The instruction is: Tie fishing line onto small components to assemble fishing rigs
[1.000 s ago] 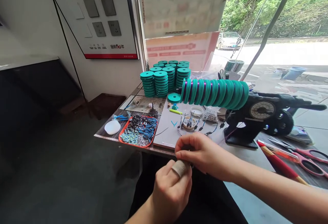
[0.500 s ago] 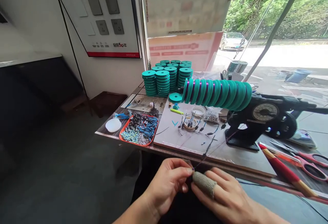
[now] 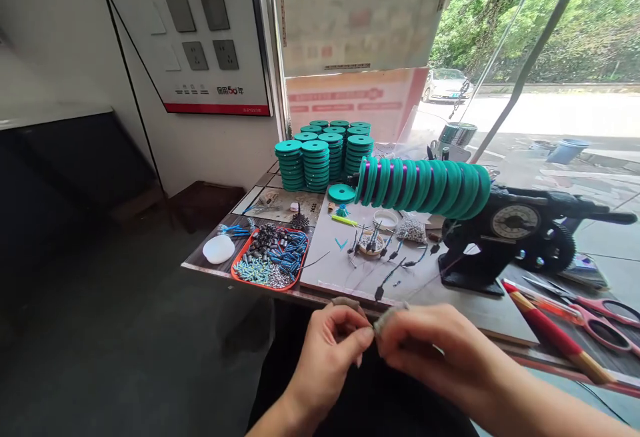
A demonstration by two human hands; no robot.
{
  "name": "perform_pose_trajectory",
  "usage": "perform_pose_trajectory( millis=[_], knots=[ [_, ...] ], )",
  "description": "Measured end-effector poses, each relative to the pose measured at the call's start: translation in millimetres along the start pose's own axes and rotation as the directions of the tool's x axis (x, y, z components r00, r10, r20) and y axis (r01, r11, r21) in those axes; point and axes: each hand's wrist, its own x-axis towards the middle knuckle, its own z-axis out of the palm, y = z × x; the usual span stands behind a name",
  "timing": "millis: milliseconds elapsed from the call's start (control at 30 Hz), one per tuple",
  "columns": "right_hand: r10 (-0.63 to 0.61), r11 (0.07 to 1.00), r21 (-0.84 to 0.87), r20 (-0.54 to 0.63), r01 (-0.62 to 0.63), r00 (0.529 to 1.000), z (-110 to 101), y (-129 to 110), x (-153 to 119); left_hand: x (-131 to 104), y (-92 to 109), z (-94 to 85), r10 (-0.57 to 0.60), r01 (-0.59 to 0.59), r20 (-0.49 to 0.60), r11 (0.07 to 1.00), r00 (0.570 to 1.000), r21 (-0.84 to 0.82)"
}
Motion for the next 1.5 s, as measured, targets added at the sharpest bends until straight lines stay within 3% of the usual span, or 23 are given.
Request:
perform_pose_trajectory(
  millis=[67, 133, 267, 400, 567, 867, 967, 1033, 1133, 1267, 1400, 1500],
  knots=[
    [-0.059, 0.993, -0.102, 0.035, 0.062, 0.998, 2.3, 9.6, -18.2, 3.0, 1.5, 0.1, -0.211, 0.226, 0.096, 0.955, 0.973, -0.192],
    [-0.053, 0.989, -0.138, 0.055, 0.060, 0.997, 5.8, 21.2, -36.1, 4.4, 1.2, 1.1, -0.330, 0.367, 0.172, 0.889, 0.928, -0.273],
    [0.128, 0.982, -0.136, -0.007, -0.128, 0.992, 14.3, 43.6, -55.5, 2.7, -2.7, 8.4, -0.466, 0.554, 0.322, 0.780, 0.824, -0.291],
    [0.184, 0.983, 0.010, 0.018, -0.185, 0.983, 22.3, 66.5, -53.4, -0.6, -8.5, 18.4, -0.576, 0.671, 0.348, 0.672, 0.739, -0.313],
    [0.189, 0.979, 0.077, 0.000, -0.189, 0.982, 28.8, 83.9, -46.9, -0.2, -12.7, 22.7, -0.622, 0.684, 0.285, 0.655, 0.729, -0.320],
    [0.216, 0.975, 0.067, -0.033, -0.214, 0.976, 27.5, 77.4, -45.1, 4.2, -6.6, 28.0, -0.553, 0.612, 0.275, 0.758, 0.786, -0.224],
    [0.217, 0.973, 0.081, -0.020, -0.214, 0.976, 31.4, 71.4, -52.2, 1.3, -8.4, 26.1, -0.458, 0.488, 0.219, 0.866, 0.861, -0.109],
    [0.214, 0.972, 0.100, -0.022, -0.210, 0.977, 35.5, 67.6, -59.2, -2.6, -9.5, 23.8, -0.299, 0.289, 0.149, 0.954, 0.943, 0.084],
    [0.119, 0.992, 0.040, -0.059, -0.117, 0.991, 40.8, 61.8, -68.5, -9.6, -9.3, 20.5, -0.053, 0.003, 0.130, 0.933, 0.990, 0.359],
    [-0.061, 0.983, -0.175, -0.002, 0.060, 0.998, 39.7, 50.7, -70.4, -17.0, -8.5, 17.3, 0.193, -0.280, 0.216, 0.801, 0.957, 0.529],
    [-0.173, 0.947, -0.266, 0.040, 0.178, 0.984, 29.7, 33.1, -60.8, -20.8, -10.0, 15.4, 0.455, -0.512, 0.256, 0.632, 0.853, 0.583],
    [-0.208, 0.942, -0.271, -0.020, 0.195, 0.978, 19.6, 14.9, -45.0, -22.0, -12.4, 14.4, 0.569, -0.579, 0.242, 0.542, 0.786, 0.609]
  ],
)
